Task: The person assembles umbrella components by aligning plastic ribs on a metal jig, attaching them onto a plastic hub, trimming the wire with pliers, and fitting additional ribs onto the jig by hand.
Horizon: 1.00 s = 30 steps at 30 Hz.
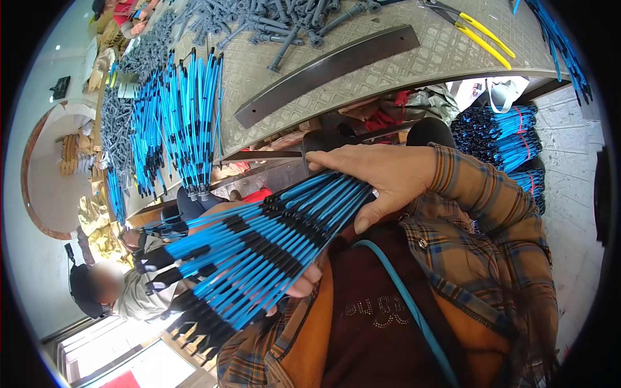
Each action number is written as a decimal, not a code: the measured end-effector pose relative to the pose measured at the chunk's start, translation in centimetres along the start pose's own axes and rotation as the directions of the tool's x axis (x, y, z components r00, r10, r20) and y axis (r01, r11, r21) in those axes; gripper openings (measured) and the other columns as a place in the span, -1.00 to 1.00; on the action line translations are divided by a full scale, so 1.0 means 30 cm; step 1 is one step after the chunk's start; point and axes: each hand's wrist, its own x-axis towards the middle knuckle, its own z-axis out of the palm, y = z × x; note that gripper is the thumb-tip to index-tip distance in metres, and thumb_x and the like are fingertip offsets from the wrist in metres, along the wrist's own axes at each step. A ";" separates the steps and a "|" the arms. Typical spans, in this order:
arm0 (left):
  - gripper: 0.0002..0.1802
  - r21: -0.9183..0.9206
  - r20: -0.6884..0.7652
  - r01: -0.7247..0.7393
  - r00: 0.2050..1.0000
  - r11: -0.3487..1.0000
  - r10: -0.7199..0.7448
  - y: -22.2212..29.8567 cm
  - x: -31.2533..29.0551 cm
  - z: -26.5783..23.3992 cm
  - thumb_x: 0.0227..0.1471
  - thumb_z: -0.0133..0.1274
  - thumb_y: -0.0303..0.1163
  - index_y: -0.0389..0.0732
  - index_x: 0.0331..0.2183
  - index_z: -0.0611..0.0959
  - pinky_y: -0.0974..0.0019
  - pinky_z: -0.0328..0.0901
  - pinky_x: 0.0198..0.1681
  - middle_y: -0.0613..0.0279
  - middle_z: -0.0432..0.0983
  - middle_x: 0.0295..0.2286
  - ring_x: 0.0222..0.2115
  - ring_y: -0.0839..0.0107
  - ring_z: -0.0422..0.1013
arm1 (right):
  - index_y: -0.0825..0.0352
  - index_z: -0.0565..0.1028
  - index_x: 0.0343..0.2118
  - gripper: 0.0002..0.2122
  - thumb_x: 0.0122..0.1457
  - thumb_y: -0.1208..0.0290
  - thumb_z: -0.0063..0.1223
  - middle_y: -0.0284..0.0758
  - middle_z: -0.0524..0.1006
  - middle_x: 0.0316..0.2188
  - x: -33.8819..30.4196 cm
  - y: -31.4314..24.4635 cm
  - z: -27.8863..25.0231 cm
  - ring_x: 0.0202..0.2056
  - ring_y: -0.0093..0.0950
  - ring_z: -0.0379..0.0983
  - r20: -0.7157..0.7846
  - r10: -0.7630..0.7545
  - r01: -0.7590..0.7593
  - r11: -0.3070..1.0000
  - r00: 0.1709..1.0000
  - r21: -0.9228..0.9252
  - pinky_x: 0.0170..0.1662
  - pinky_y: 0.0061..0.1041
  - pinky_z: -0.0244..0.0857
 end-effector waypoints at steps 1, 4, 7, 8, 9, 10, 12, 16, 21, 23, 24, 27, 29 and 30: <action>-0.55 0.061 -0.128 0.093 0.988 0.994 -0.085 0.019 -0.058 -0.008 0.08 -0.24 -0.02 -0.22 -0.20 0.36 -0.18 0.14 -0.12 0.18 0.14 -0.35 -0.28 0.32 0.13 | 0.46 -0.03 0.14 -0.09 -0.12 -0.12 0.09 -0.02 0.19 0.04 -0.011 0.009 0.003 0.03 -0.13 0.16 0.024 0.042 -0.041 0.999 0.999 -0.015 0.08 -0.29 0.02; -0.59 0.146 -0.385 0.294 0.896 0.944 -0.220 0.041 -0.121 -0.013 0.08 -0.27 -0.01 -0.18 -0.30 0.39 -0.16 0.13 -0.16 0.22 0.09 -0.43 -0.34 0.32 0.11 | 0.45 -0.03 0.14 -0.05 -0.18 -0.10 0.16 -0.03 0.18 0.04 -0.024 0.025 0.014 0.03 -0.13 0.16 0.071 0.126 -0.123 0.991 0.989 -0.048 0.07 -0.29 0.04; -0.60 -0.119 -0.394 0.139 0.902 0.983 -0.175 0.001 -0.097 -0.004 0.12 -0.37 -0.03 -0.15 -0.33 0.39 -0.04 0.12 -0.20 0.19 0.11 -0.40 -0.31 0.30 0.10 | 0.44 0.05 0.11 -0.10 -0.18 -0.08 0.18 -0.03 0.20 0.02 -0.009 0.023 0.042 0.03 -0.11 0.15 0.005 -0.044 0.044 0.994 0.999 -0.095 0.06 -0.26 0.05; -0.60 -0.117 -0.393 0.136 0.904 0.984 -0.171 -0.008 -0.087 0.002 0.12 -0.37 -0.03 -0.15 -0.33 0.39 -0.04 0.12 -0.20 0.19 0.11 -0.40 -0.31 0.30 0.10 | 0.44 0.05 0.11 -0.10 -0.18 -0.08 0.18 -0.03 0.20 0.02 -0.007 0.024 0.051 0.03 -0.11 0.15 0.007 -0.048 0.048 0.994 0.999 -0.097 0.06 -0.26 0.05; -0.59 -0.101 -0.378 0.098 0.917 0.990 -0.129 -0.018 -0.077 0.008 0.12 -0.37 -0.03 -0.17 -0.29 0.38 -0.04 0.12 -0.20 0.17 0.13 -0.38 -0.30 0.28 0.12 | 0.45 0.08 0.10 -0.13 -0.17 -0.07 0.18 -0.04 0.20 0.02 -0.006 0.028 0.063 0.03 -0.11 0.14 -0.035 -0.117 0.115 0.991 0.992 -0.068 0.07 -0.25 0.05; -0.58 -0.085 -0.363 0.060 0.928 0.995 -0.087 -0.026 -0.068 0.013 0.12 -0.37 -0.04 -0.19 -0.25 0.37 -0.04 0.13 -0.19 0.15 0.14 -0.36 -0.29 0.25 0.13 | 0.45 0.11 0.08 -0.15 -0.17 -0.07 0.18 -0.05 0.20 0.01 -0.004 0.033 0.076 0.04 -0.11 0.13 -0.079 -0.185 0.182 0.982 0.980 -0.043 0.07 -0.24 0.04; -0.54 -0.058 -0.325 -0.023 0.946 0.998 0.003 -0.040 -0.048 0.018 0.12 -0.37 -0.04 -0.22 -0.17 0.35 -0.04 0.13 -0.18 0.10 0.17 -0.32 -0.28 0.20 0.16 | 0.45 0.14 0.06 -0.17 -0.16 -0.06 0.18 -0.05 0.21 0.01 0.006 0.041 0.103 0.05 -0.12 0.12 -0.117 -0.258 0.258 0.966 0.959 -0.017 0.08 -0.22 0.03; -0.46 -0.020 -0.265 -0.139 0.955 0.990 0.129 -0.017 -0.024 0.016 0.12 -0.38 -0.05 -0.28 -0.06 0.33 -0.04 0.14 -0.16 0.04 0.22 -0.26 -0.26 0.13 0.20 | 0.44 0.19 0.05 -0.22 -0.11 -0.10 0.10 -0.06 0.10 0.10 0.019 0.043 0.130 0.12 -0.15 0.01 -0.223 -0.228 0.268 0.949 0.948 0.168 0.15 -0.28 -0.08; -0.43 -0.051 -0.172 0.012 0.985 0.999 -0.020 0.084 -0.074 -0.031 0.12 -0.37 -0.06 -0.30 -0.01 0.29 -0.03 0.18 -0.17 -0.08 0.19 -0.11 -0.18 0.06 0.22 | 0.42 0.13 0.08 -0.23 -0.02 -0.15 -0.05 -0.09 0.13 0.09 0.076 -0.008 0.106 0.14 -0.21 0.01 -0.362 -0.235 0.365 0.864 0.902 0.347 0.13 -0.27 -0.04; -0.42 -0.041 -0.125 0.084 0.988 0.996 -0.089 0.126 -0.089 -0.044 0.11 -0.36 -0.06 -0.31 0.00 0.27 -0.03 0.20 -0.17 -0.13 0.18 -0.04 -0.15 0.03 0.23 | 0.40 0.09 0.11 -0.25 0.03 -0.15 -0.12 -0.09 0.10 0.12 0.095 -0.046 0.097 0.16 -0.24 0.00 -0.357 -0.001 0.278 0.631 0.934 0.724 0.13 -0.30 -0.03; -0.42 -0.028 -0.121 0.098 0.988 0.995 -0.100 0.096 -0.059 -0.043 0.11 -0.36 -0.06 -0.31 0.00 0.27 -0.03 0.20 -0.17 -0.13 0.18 -0.04 -0.15 0.03 0.23 | 0.40 0.09 0.11 -0.25 0.03 -0.15 -0.12 -0.09 0.10 0.12 0.106 -0.032 0.091 0.16 -0.24 0.00 -0.352 0.004 0.267 0.644 0.936 0.717 0.13 -0.30 -0.03; -0.63 0.709 -0.009 -0.338 0.874 0.619 0.486 0.105 0.042 0.005 0.05 -0.22 -0.29 -0.31 -0.15 0.40 0.09 0.24 -0.14 -0.08 0.32 -0.16 -0.17 0.11 0.31 | 0.45 0.16 0.06 -0.44 0.18 0.05 -0.24 -0.15 0.31 -0.01 0.116 0.062 0.059 0.00 -0.38 0.25 -0.357 0.204 0.367 -0.009 0.911 0.930 0.09 -0.46 0.03; -0.76 0.874 0.358 -0.486 0.629 -0.010 0.690 0.075 0.067 0.028 0.01 -0.12 -0.44 -0.32 -0.25 0.49 0.17 0.26 -0.12 -0.05 0.42 -0.24 -0.19 0.16 0.36 | 0.42 0.12 0.08 -0.44 0.18 0.05 -0.24 -0.14 0.30 0.00 0.169 0.065 -0.008 0.02 -0.36 0.24 -0.323 0.231 0.327 0.020 0.918 0.945 0.09 -0.44 0.04; -0.81 0.814 0.561 -0.472 0.485 -0.340 0.670 0.075 0.079 0.043 -0.02 -0.08 -0.52 -0.32 -0.30 0.53 0.21 0.27 -0.11 -0.03 0.46 -0.27 -0.20 0.19 0.39 | 0.40 0.08 0.10 -0.44 0.19 0.06 -0.23 -0.12 0.29 0.01 0.191 0.075 -0.054 0.04 -0.34 0.22 -0.294 0.264 0.297 0.027 0.919 0.954 0.09 -0.41 0.05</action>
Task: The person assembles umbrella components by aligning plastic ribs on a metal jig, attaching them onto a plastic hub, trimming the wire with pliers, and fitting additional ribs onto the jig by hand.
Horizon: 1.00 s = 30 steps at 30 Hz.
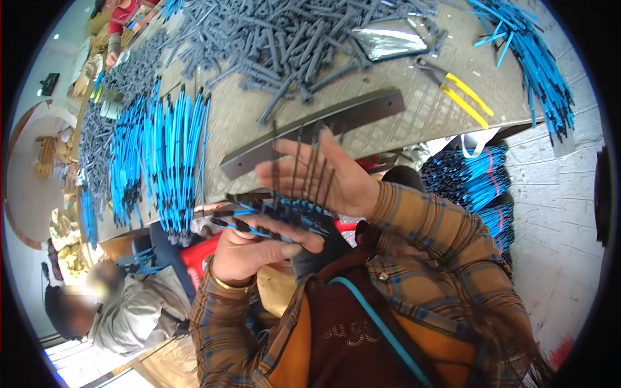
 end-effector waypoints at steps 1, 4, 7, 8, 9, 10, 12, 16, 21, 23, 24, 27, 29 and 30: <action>-0.86 0.215 -0.010 -0.243 0.968 0.946 0.250 -0.004 0.018 -0.005 -0.04 -0.03 -0.59 -0.32 -0.35 0.57 0.25 0.28 -0.10 -0.02 0.51 -0.31 -0.21 0.21 0.42 | 0.37 0.04 0.12 -0.44 0.19 0.07 -0.23 -0.11 0.28 0.02 0.028 -0.036 -0.012 0.06 -0.33 0.21 -0.042 0.031 -0.032 0.999 0.999 -0.016 0.09 -0.39 0.06; -0.76 0.288 -0.101 -0.312 0.930 0.905 0.353 -0.009 0.080 -0.021 -0.16 0.01 -0.67 -0.32 -0.32 0.57 0.19 0.26 -0.09 -0.02 0.51 -0.31 -0.21 0.18 0.41 | 0.35 0.15 0.07 -0.56 0.20 0.22 -0.17 -0.17 0.37 -0.05 0.095 -0.284 -0.030 0.01 -0.35 0.27 -0.118 -0.212 0.013 0.533 0.970 -0.846 0.04 -0.44 0.13; -0.71 0.324 -0.159 -0.356 0.893 0.877 0.421 -0.040 0.128 -0.037 -0.20 0.02 -0.70 -0.33 -0.30 0.56 0.18 0.25 -0.08 -0.02 0.50 -0.29 -0.20 0.19 0.41 | 0.33 0.35 -0.09 -0.68 0.09 0.35 -0.02 -0.26 0.41 -0.13 -0.022 -0.429 -0.023 -0.08 -0.33 0.32 -0.007 -0.417 -0.131 -0.270 0.909 -0.954 -0.03 -0.46 0.19; -0.72 0.328 -0.172 -0.357 0.888 0.875 0.427 -0.060 0.135 -0.029 -0.18 -0.01 -0.70 -0.32 -0.30 0.56 0.20 0.25 -0.08 -0.01 0.50 -0.28 -0.20 0.21 0.41 | 0.34 0.40 -0.15 -0.71 0.05 0.38 0.02 -0.28 0.44 -0.19 -0.065 -0.444 -0.049 -0.13 -0.31 0.35 0.171 -0.368 -0.079 -0.574 0.914 -0.815 -0.06 -0.44 0.21; -0.73 0.327 -0.190 -0.358 0.882 0.875 0.432 -0.081 0.146 -0.035 -0.16 -0.03 -0.69 -0.32 -0.30 0.56 0.23 0.24 -0.08 -0.01 0.49 -0.27 -0.19 0.24 0.40 | 0.34 0.40 -0.15 -0.71 0.05 0.38 0.02 -0.28 0.44 -0.19 -0.078 -0.444 -0.059 -0.13 -0.31 0.35 0.171 -0.355 -0.074 -0.582 0.919 -0.810 -0.06 -0.44 0.21; -0.73 0.318 -0.196 -0.367 0.877 0.874 0.439 -0.094 0.156 -0.043 -0.16 -0.03 -0.69 -0.32 -0.30 0.56 0.23 0.24 -0.08 -0.01 0.49 -0.27 -0.19 0.24 0.40 | 0.33 0.41 -0.17 -0.71 0.03 0.40 0.03 -0.26 0.44 -0.23 -0.093 -0.436 -0.063 -0.17 -0.29 0.35 0.202 -0.285 -0.047 -0.676 0.937 -0.736 -0.09 -0.43 0.22; -0.76 0.382 -0.163 -0.358 0.881 0.852 0.444 -0.110 0.169 -0.047 -0.08 -0.06 -0.69 -0.31 -0.29 0.56 0.30 0.25 -0.10 0.03 0.49 -0.25 -0.19 0.32 0.39 | 0.33 0.43 -0.21 -0.73 -0.02 0.43 0.05 -0.23 0.45 -0.31 -0.123 -0.424 -0.055 -0.23 -0.24 0.35 0.236 -0.152 0.004 -0.833 0.960 -0.554 -0.15 -0.40 0.24; -0.77 0.375 -0.125 -0.371 0.888 0.850 0.443 -0.133 0.175 -0.055 -0.02 -0.07 -0.67 -0.30 -0.26 0.55 0.36 0.24 -0.11 0.07 0.48 -0.25 -0.20 0.39 0.38 | 0.33 0.44 -0.28 -0.78 -0.04 0.44 0.04 -0.22 0.45 -0.38 -0.114 -0.416 -0.063 -0.28 -0.21 0.34 0.274 -0.173 0.023 -0.807 0.946 -0.590 -0.21 -0.35 0.25; -0.78 0.203 -0.161 -0.326 0.919 0.923 0.360 -0.123 0.180 -0.060 -0.06 0.00 -0.59 -0.30 -0.27 0.55 0.21 0.23 -0.07 0.03 0.51 -0.29 -0.21 0.25 0.41 | 0.32 0.44 -0.34 -0.84 0.00 0.41 0.00 -0.20 0.45 -0.37 -0.087 -0.602 -0.068 -0.31 -0.22 0.36 0.239 -0.351 -0.149 -0.790 0.906 -0.595 -0.25 -0.34 0.26; -0.78 0.202 -0.130 -0.333 0.923 0.921 0.363 -0.133 0.187 -0.062 -0.05 -0.01 -0.59 -0.32 -0.26 0.55 0.27 0.24 -0.08 0.05 0.50 -0.28 -0.21 0.30 0.41 | 0.31 0.43 -0.37 -0.86 0.02 0.38 -0.02 -0.19 0.45 -0.42 -0.037 -0.730 -0.103 -0.34 -0.21 0.38 0.162 -0.416 -0.281 -0.807 0.895 -0.520 -0.28 -0.32 0.27; -0.78 0.200 -0.112 -0.339 0.924 0.919 0.365 -0.137 0.191 -0.065 -0.04 -0.01 -0.59 -0.34 -0.25 0.55 0.32 0.24 -0.09 0.07 0.50 -0.27 -0.21 0.36 0.40 | 0.31 0.43 -0.40 -0.86 0.02 0.37 -0.04 -0.18 0.45 -0.44 -0.015 -0.777 -0.121 -0.36 -0.20 0.39 0.126 -0.424 -0.325 -0.825 0.897 -0.463 -0.29 -0.31 0.27; -0.78 0.207 -0.105 -0.342 0.924 0.916 0.369 -0.131 0.203 -0.058 -0.03 -0.01 -0.59 -0.36 -0.25 0.54 0.37 0.25 -0.10 0.09 0.49 -0.26 -0.21 0.41 0.39 | 0.31 0.41 -0.45 -0.87 0.01 0.36 -0.05 -0.18 0.44 -0.48 0.036 -0.836 -0.196 -0.36 -0.19 0.39 0.009 -0.376 -0.359 -0.890 0.926 -0.282 -0.30 -0.29 0.26; -0.77 0.224 -0.145 -0.330 0.919 0.917 0.366 -0.123 0.197 -0.053 -0.04 -0.01 -0.60 -0.36 -0.25 0.54 0.36 0.25 -0.10 0.08 0.50 -0.27 -0.22 0.39 0.40 | 0.31 0.41 -0.46 -0.88 0.01 0.37 -0.05 -0.19 0.44 -0.48 0.049 -0.829 -0.215 -0.36 -0.18 0.38 0.025 -0.392 -0.368 -0.882 0.920 -0.293 -0.30 -0.28 0.26; -0.77 0.225 -0.145 -0.333 0.918 0.916 0.370 -0.121 0.195 -0.056 -0.04 -0.01 -0.60 -0.36 -0.25 0.54 0.36 0.25 -0.10 0.08 0.50 -0.27 -0.22 0.39 0.40 | 0.30 0.41 -0.47 -0.89 0.01 0.38 -0.05 -0.19 0.44 -0.48 0.052 -0.829 -0.223 -0.36 -0.18 0.38 0.037 -0.410 -0.381 -0.873 0.911 -0.304 -0.30 -0.27 0.25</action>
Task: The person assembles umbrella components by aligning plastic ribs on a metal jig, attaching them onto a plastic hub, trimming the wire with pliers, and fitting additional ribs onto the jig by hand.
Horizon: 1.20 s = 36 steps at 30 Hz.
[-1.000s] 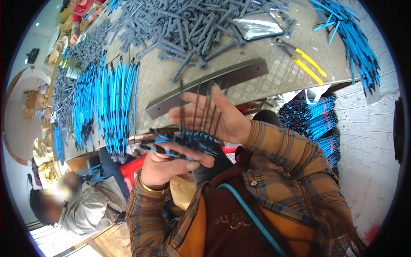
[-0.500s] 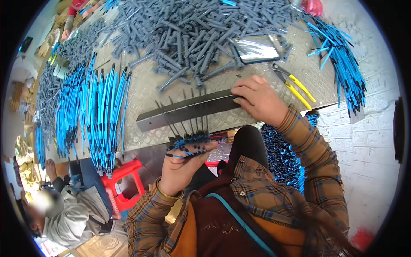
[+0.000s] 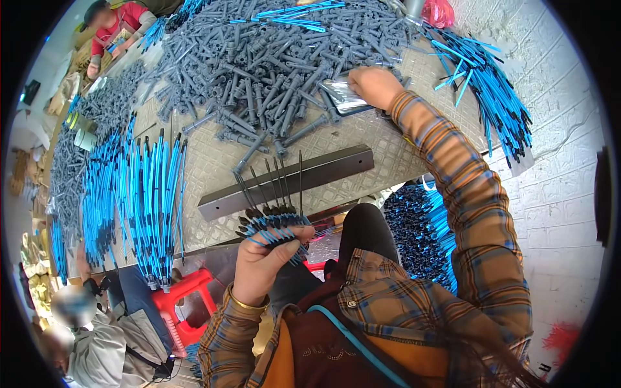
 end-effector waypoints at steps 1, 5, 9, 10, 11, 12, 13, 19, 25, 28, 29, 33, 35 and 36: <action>-0.77 -0.016 -0.006 -0.015 1.000 1.000 0.015 0.002 -0.004 -0.001 -0.05 0.00 -0.60 -0.36 -0.25 0.54 0.36 0.25 -0.11 0.08 0.50 -0.27 -0.22 0.39 0.40 | 0.30 0.40 -0.47 -0.89 0.00 0.38 -0.05 -0.19 0.44 -0.48 0.001 -0.005 0.000 -0.36 -0.18 0.38 -0.016 0.014 -0.014 1.000 1.000 0.014 -0.30 -0.26 0.25; -0.76 -0.056 -0.021 -0.065 0.998 0.996 0.064 0.007 -0.012 0.000 -0.06 0.00 -0.61 -0.36 -0.25 0.54 0.36 0.26 -0.12 0.09 0.50 -0.28 -0.24 0.40 0.41 | 0.28 0.40 -0.47 -0.92 0.00 0.40 -0.04 -0.20 0.44 -0.49 -0.003 -0.011 -0.016 -0.36 -0.19 0.38 -0.064 -0.010 0.012 0.999 0.998 0.042 -0.31 -0.27 0.25; -0.76 -0.049 -0.050 -0.116 0.992 0.992 0.114 -0.002 0.008 0.011 -0.08 0.01 -0.61 -0.34 -0.26 0.53 0.31 0.29 -0.15 0.06 0.51 -0.31 -0.28 0.35 0.43 | 0.29 0.39 -0.45 -0.90 0.05 0.39 -0.12 -0.20 0.48 -0.43 -0.014 -0.004 -0.037 -0.36 -0.17 0.41 -0.149 -0.077 0.092 0.991 0.986 0.094 -0.33 -0.27 0.29; -0.76 -0.026 -0.068 -0.129 0.990 0.991 0.127 -0.007 0.020 0.018 -0.08 0.01 -0.61 -0.33 -0.25 0.52 0.26 0.30 -0.16 0.02 0.51 -0.32 -0.28 0.28 0.43 | 0.29 0.39 -0.45 -0.90 0.05 0.39 -0.12 -0.20 0.48 -0.43 -0.027 -0.002 -0.047 -0.36 -0.17 0.41 -0.152 -0.084 0.100 0.990 0.985 0.100 -0.33 -0.27 0.29; -0.75 0.002 -0.094 -0.139 0.986 0.990 0.139 -0.013 0.025 0.022 -0.08 0.01 -0.60 -0.33 -0.25 0.51 0.21 0.31 -0.16 -0.01 0.51 -0.34 -0.29 0.22 0.44 | 0.31 0.38 -0.44 -0.91 0.05 0.41 -0.11 -0.21 0.47 -0.45 -0.044 -0.021 -0.076 -0.38 -0.19 0.41 -0.157 -0.023 0.052 0.981 0.987 0.187 -0.35 -0.32 0.28; -0.75 0.013 -0.114 -0.145 0.983 0.989 0.145 -0.014 0.027 0.025 -0.08 0.01 -0.60 -0.33 -0.25 0.51 0.21 0.31 -0.16 -0.01 0.51 -0.34 -0.29 0.22 0.44 | 0.32 0.36 -0.44 -0.91 0.05 0.42 -0.09 -0.21 0.46 -0.47 -0.054 -0.055 -0.112 -0.40 -0.20 0.41 -0.159 0.034 0.011 0.961 0.987 0.275 -0.38 -0.36 0.27; -0.75 -0.026 -0.122 -0.151 0.982 0.988 0.147 -0.020 0.031 0.022 -0.08 0.01 -0.60 -0.33 -0.25 0.50 0.22 0.31 -0.18 -0.01 0.51 -0.34 -0.30 0.23 0.44 | 0.33 0.36 -0.43 -0.92 0.06 0.45 -0.08 -0.26 0.43 -0.50 -0.071 -0.124 -0.148 -0.45 -0.30 0.37 -0.114 0.017 0.041 0.873 0.993 0.486 -0.40 -0.44 0.25; -0.77 -0.124 -0.149 -0.166 0.978 0.978 0.147 -0.031 0.023 0.024 -0.05 0.01 -0.59 -0.31 -0.25 0.54 0.38 0.31 -0.23 0.11 0.53 -0.36 -0.36 0.41 0.43 | 0.33 0.40 -0.36 -0.91 0.04 0.51 -0.04 -0.30 0.36 -0.56 -0.295 -0.497 -0.345 -0.50 -0.45 0.33 -0.236 -0.305 0.385 0.682 0.923 0.622 -0.43 -0.53 0.22; -0.78 -0.079 -0.126 -0.184 0.977 0.980 0.173 -0.038 0.020 0.036 -0.05 0.01 -0.59 -0.30 -0.26 0.54 0.38 0.32 -0.23 0.10 0.53 -0.38 -0.37 0.41 0.43 | 0.22 0.45 -0.29 -0.85 0.03 0.46 -0.01 -0.29 0.37 -0.56 -0.364 -0.570 -0.315 -0.54 -0.28 0.34 -0.344 -0.295 0.446 0.705 0.892 0.551 -0.51 -0.41 0.20; -0.78 -0.060 -0.131 -0.201 0.973 0.978 0.192 -0.042 0.020 0.036 -0.05 0.02 -0.59 -0.30 -0.26 0.55 0.37 0.32 -0.23 0.10 0.53 -0.38 -0.37 0.41 0.43 | 0.19 0.46 -0.29 -0.84 0.02 0.46 0.00 -0.29 0.36 -0.57 -0.374 -0.569 -0.315 -0.56 -0.28 0.35 -0.364 -0.277 0.445 0.705 0.889 0.552 -0.54 -0.40 0.20; -0.79 -0.064 -0.135 -0.203 0.972 0.977 0.193 -0.043 0.019 0.037 -0.05 0.02 -0.59 -0.30 -0.27 0.55 0.37 0.32 -0.23 0.10 0.53 -0.39 -0.37 0.40 0.43 | 0.18 0.46 -0.29 -0.84 0.02 0.45 0.00 -0.30 0.36 -0.57 -0.376 -0.568 -0.315 -0.57 -0.28 0.35 -0.368 -0.270 0.443 0.705 0.890 0.554 -0.55 -0.39 0.20; -0.79 -0.068 -0.137 -0.205 0.971 0.976 0.194 -0.043 0.017 0.038 -0.06 0.03 -0.59 -0.30 -0.28 0.55 0.37 0.32 -0.23 0.09 0.53 -0.39 -0.37 0.40 0.43 | 0.17 0.46 -0.28 -0.84 0.02 0.45 0.00 -0.30 0.36 -0.57 -0.376 -0.566 -0.308 -0.57 -0.28 0.36 -0.398 -0.262 0.460 0.689 0.879 0.560 -0.55 -0.40 0.21; -0.79 -0.057 -0.135 -0.207 0.971 0.977 0.198 -0.043 0.018 0.036 -0.06 0.04 -0.59 -0.30 -0.28 0.55 0.37 0.33 -0.23 0.09 0.53 -0.39 -0.37 0.40 0.43 | 0.17 0.46 -0.28 -0.84 0.02 0.46 0.00 -0.30 0.36 -0.57 -0.378 -0.564 -0.312 -0.56 -0.28 0.36 -0.393 -0.265 0.456 0.700 0.881 0.550 -0.54 -0.40 0.21; -0.79 -0.057 -0.134 -0.205 0.971 0.977 0.196 -0.045 0.017 0.036 -0.06 0.04 -0.59 -0.30 -0.28 0.55 0.37 0.33 -0.23 0.09 0.53 -0.39 -0.37 0.40 0.43 | 0.17 0.46 -0.28 -0.84 0.02 0.46 -0.01 -0.30 0.36 -0.57 -0.379 -0.565 -0.314 -0.56 -0.28 0.36 -0.385 -0.272 0.455 0.707 0.882 0.541 -0.54 -0.39 0.22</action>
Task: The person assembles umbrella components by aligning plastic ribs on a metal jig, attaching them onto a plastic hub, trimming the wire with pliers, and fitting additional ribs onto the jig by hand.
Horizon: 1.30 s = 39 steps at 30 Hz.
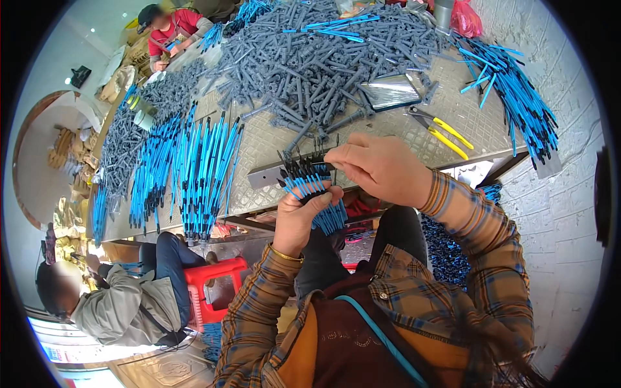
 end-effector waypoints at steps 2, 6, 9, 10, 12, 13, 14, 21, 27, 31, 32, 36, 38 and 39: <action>-0.79 0.000 0.001 -0.003 1.000 1.000 0.003 -0.004 -0.001 -0.001 -0.06 0.04 -0.59 -0.30 -0.28 0.55 0.36 0.33 -0.22 0.09 0.53 -0.39 -0.37 0.39 0.43 | 0.16 0.46 -0.28 -0.83 0.03 0.46 -0.01 -0.31 0.37 -0.57 0.002 -0.003 -0.004 -0.56 -0.28 0.37 0.010 0.002 -0.002 1.000 1.000 -0.010 -0.54 -0.39 0.22; -0.79 0.038 0.022 -0.006 1.000 0.999 0.005 -0.010 0.001 -0.006 -0.06 0.04 -0.59 -0.30 -0.28 0.55 0.35 0.33 -0.21 0.08 0.53 -0.38 -0.35 0.39 0.44 | 0.19 0.43 -0.33 -0.88 0.04 0.41 -0.04 -0.32 0.36 -0.55 0.009 -0.003 -0.011 -0.51 -0.27 0.38 0.056 -0.029 0.030 0.999 0.998 -0.020 -0.51 -0.38 0.25; -0.79 0.052 0.037 -0.008 0.999 0.999 0.006 -0.016 0.001 -0.012 -0.05 0.03 -0.59 -0.30 -0.27 0.55 0.35 0.33 -0.20 0.08 0.53 -0.38 -0.33 0.38 0.44 | 0.19 0.45 -0.31 -0.86 0.03 0.47 -0.02 -0.30 0.39 -0.55 0.014 -0.004 -0.004 -0.54 -0.28 0.38 0.072 -0.022 0.021 1.000 0.997 0.021 -0.53 -0.38 0.23; -0.79 0.047 0.042 -0.012 0.999 0.999 0.010 -0.017 0.002 -0.014 -0.05 0.03 -0.59 -0.30 -0.27 0.55 0.35 0.33 -0.20 0.08 0.53 -0.37 -0.33 0.38 0.44 | 0.19 0.45 -0.31 -0.86 0.03 0.47 -0.02 -0.30 0.39 -0.55 0.013 -0.002 0.002 -0.54 -0.28 0.38 0.071 -0.022 0.020 1.000 0.997 0.022 -0.53 -0.38 0.23; -0.79 0.044 0.046 -0.015 0.999 0.999 0.013 -0.016 0.003 -0.015 -0.05 0.03 -0.59 -0.30 -0.27 0.55 0.35 0.33 -0.20 0.08 0.53 -0.37 -0.32 0.38 0.45 | 0.20 0.45 -0.32 -0.87 0.03 0.47 -0.02 -0.30 0.40 -0.54 0.002 0.002 0.027 -0.53 -0.28 0.39 0.008 -0.004 0.004 0.996 1.000 0.086 -0.52 -0.39 0.24; -0.78 0.046 0.049 -0.020 0.999 0.999 0.018 -0.014 0.003 -0.013 -0.05 0.03 -0.59 -0.31 -0.26 0.55 0.35 0.33 -0.19 0.08 0.53 -0.37 -0.32 0.38 0.45 | 0.21 0.45 -0.33 -0.88 0.03 0.47 -0.02 -0.30 0.40 -0.54 -0.001 0.002 0.034 -0.53 -0.28 0.39 -0.023 0.006 -0.004 0.993 1.000 0.118 -0.51 -0.40 0.24; -0.78 0.049 0.053 -0.025 0.998 0.998 0.022 -0.013 0.004 -0.010 -0.05 0.02 -0.59 -0.31 -0.26 0.55 0.34 0.33 -0.19 0.08 0.52 -0.36 -0.31 0.37 0.45 | 0.21 0.45 -0.33 -0.88 0.03 0.47 -0.02 -0.30 0.40 -0.54 0.000 0.000 0.036 -0.53 -0.28 0.39 -0.024 0.007 -0.005 0.993 1.000 0.119 -0.51 -0.40 0.24; -0.77 0.076 0.071 -0.034 0.997 0.997 0.028 -0.014 0.002 -0.016 -0.05 0.02 -0.60 -0.32 -0.25 0.54 0.34 0.33 -0.16 0.10 0.52 -0.35 -0.29 0.36 0.45 | 0.25 0.44 -0.34 -0.88 0.02 0.48 -0.01 -0.30 0.40 -0.55 0.012 -0.016 0.024 -0.51 -0.28 0.39 0.041 -0.003 -0.001 0.995 0.999 0.096 -0.49 -0.40 0.26; -0.77 0.127 0.130 -0.035 0.991 0.991 0.018 -0.010 0.009 -0.022 -0.04 0.00 -0.62 -0.32 -0.24 0.54 0.33 0.33 -0.15 0.14 0.51 -0.33 -0.27 0.36 0.44 | 0.23 0.44 -0.37 -0.90 0.00 0.48 0.00 -0.32 0.39 -0.55 0.030 -0.023 0.013 -0.52 -0.30 0.39 0.084 -0.037 0.035 0.999 0.996 0.026 -0.52 -0.41 0.26; -0.76 0.126 0.130 -0.066 0.990 0.990 0.049 -0.015 0.004 -0.024 -0.03 -0.01 -0.62 -0.33 -0.23 0.53 0.34 0.32 -0.14 0.14 0.50 -0.30 -0.24 0.36 0.43 | 0.22 0.43 -0.40 -0.91 -0.01 0.47 0.00 -0.34 0.37 -0.55 0.025 -0.026 0.025 -0.54 -0.31 0.38 0.053 -0.011 0.009 0.999 0.999 0.047 -0.55 -0.41 0.24; -0.76 0.126 0.130 -0.064 0.990 0.990 0.047 -0.015 0.004 -0.025 -0.03 -0.01 -0.62 -0.33 -0.23 0.53 0.34 0.32 -0.14 0.14 0.50 -0.30 -0.24 0.36 0.43 | 0.21 0.43 -0.41 -0.92 -0.01 0.47 0.01 -0.34 0.37 -0.55 0.024 -0.026 0.022 -0.54 -0.31 0.38 0.052 -0.020 0.019 0.999 0.998 0.031 -0.55 -0.42 0.24; -0.74 0.122 0.149 -0.023 0.989 0.992 0.005 -0.006 0.004 -0.025 -0.03 -0.01 -0.62 -0.33 -0.21 0.52 0.35 0.31 -0.13 0.13 0.49 -0.28 -0.22 0.36 0.42 | 0.21 0.44 -0.42 -0.92 -0.02 0.46 0.01 -0.35 0.34 -0.57 0.042 -0.019 -0.003 -0.56 -0.33 0.37 0.087 -0.069 0.070 0.998 0.994 -0.007 -0.56 -0.43 0.23; -0.73 0.127 0.144 -0.035 0.989 0.991 0.016 0.006 0.000 -0.014 -0.03 -0.01 -0.62 -0.32 -0.20 0.52 0.35 0.31 -0.12 0.13 0.49 -0.28 -0.22 0.36 0.42 | 0.21 0.44 -0.43 -0.93 -0.03 0.46 0.02 -0.35 0.33 -0.57 0.049 -0.018 -0.014 -0.56 -0.33 0.36 0.104 -0.088 0.090 0.996 0.991 -0.017 -0.56 -0.43 0.23; -0.73 0.129 0.142 -0.040 0.990 0.991 0.022 0.009 -0.002 -0.012 -0.03 0.00 -0.62 -0.32 -0.19 0.52 0.36 0.30 -0.12 0.12 0.49 -0.29 -0.22 0.36 0.42 | 0.21 0.44 -0.43 -0.93 -0.03 0.46 0.02 -0.36 0.33 -0.58 0.052 -0.018 -0.018 -0.57 -0.33 0.36 0.118 -0.092 0.096 0.995 0.989 -0.036 -0.56 -0.44 0.23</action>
